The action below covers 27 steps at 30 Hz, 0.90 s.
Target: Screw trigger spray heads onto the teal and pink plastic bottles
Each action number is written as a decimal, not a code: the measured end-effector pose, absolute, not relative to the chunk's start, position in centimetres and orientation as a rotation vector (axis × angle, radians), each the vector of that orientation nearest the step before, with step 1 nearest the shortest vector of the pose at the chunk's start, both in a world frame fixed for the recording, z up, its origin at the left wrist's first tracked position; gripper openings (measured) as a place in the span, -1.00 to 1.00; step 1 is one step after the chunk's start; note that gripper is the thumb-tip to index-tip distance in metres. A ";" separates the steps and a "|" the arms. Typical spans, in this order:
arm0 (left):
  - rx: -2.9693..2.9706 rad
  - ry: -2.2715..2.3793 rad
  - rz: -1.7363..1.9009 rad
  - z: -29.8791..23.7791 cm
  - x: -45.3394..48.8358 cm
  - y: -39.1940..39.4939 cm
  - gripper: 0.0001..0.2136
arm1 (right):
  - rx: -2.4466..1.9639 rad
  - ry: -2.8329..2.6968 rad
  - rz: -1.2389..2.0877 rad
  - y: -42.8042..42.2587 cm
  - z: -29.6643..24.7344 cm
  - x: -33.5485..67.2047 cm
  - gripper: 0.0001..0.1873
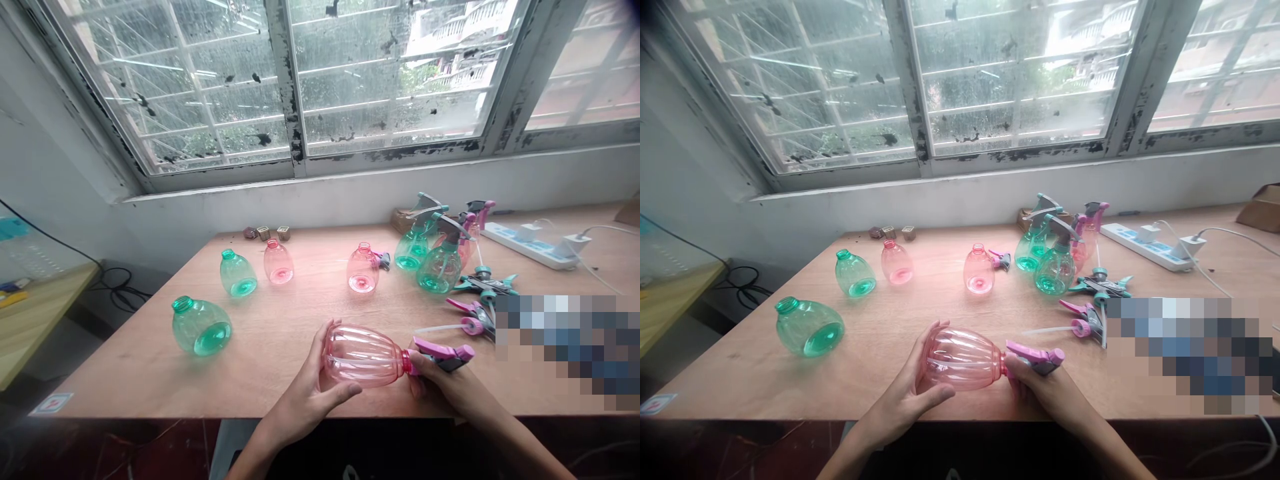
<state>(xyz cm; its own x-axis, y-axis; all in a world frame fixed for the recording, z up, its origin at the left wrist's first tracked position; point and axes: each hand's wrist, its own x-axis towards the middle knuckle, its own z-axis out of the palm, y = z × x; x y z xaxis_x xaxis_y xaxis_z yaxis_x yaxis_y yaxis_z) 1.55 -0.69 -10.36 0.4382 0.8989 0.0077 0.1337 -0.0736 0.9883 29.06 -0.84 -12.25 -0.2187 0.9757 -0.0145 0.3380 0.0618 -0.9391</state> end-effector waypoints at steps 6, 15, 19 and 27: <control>1.546 0.951 0.810 -10.4 1.4 -0.7 -0.14 | -1.312 -1.656 1.143 -0.9 -12.0 29.0 -0.40; 1.542 0.968 0.796 -10.2 1.4 -0.8 -0.18 | -1.300 -1.667 1.154 -1.0 -11.5 28.9 -0.42; 1.545 0.960 0.803 -10.6 1.3 -0.7 -0.18 | -1.306 -1.654 1.166 -1.0 -11.6 28.8 -0.39; 1.551 0.971 0.791 -10.6 1.3 -0.6 -0.18 | -1.298 -1.657 1.158 -1.0 -11.6 28.8 -0.39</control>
<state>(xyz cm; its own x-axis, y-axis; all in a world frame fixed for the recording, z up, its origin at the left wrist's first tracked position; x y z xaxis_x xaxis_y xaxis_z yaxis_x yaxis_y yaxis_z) 1.29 -0.63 -10.61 0.4438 0.8961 -0.0086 0.1726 -0.0761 0.9820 28.82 -0.98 -11.59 -0.2310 0.9729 0.0118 0.3231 0.0882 -0.9422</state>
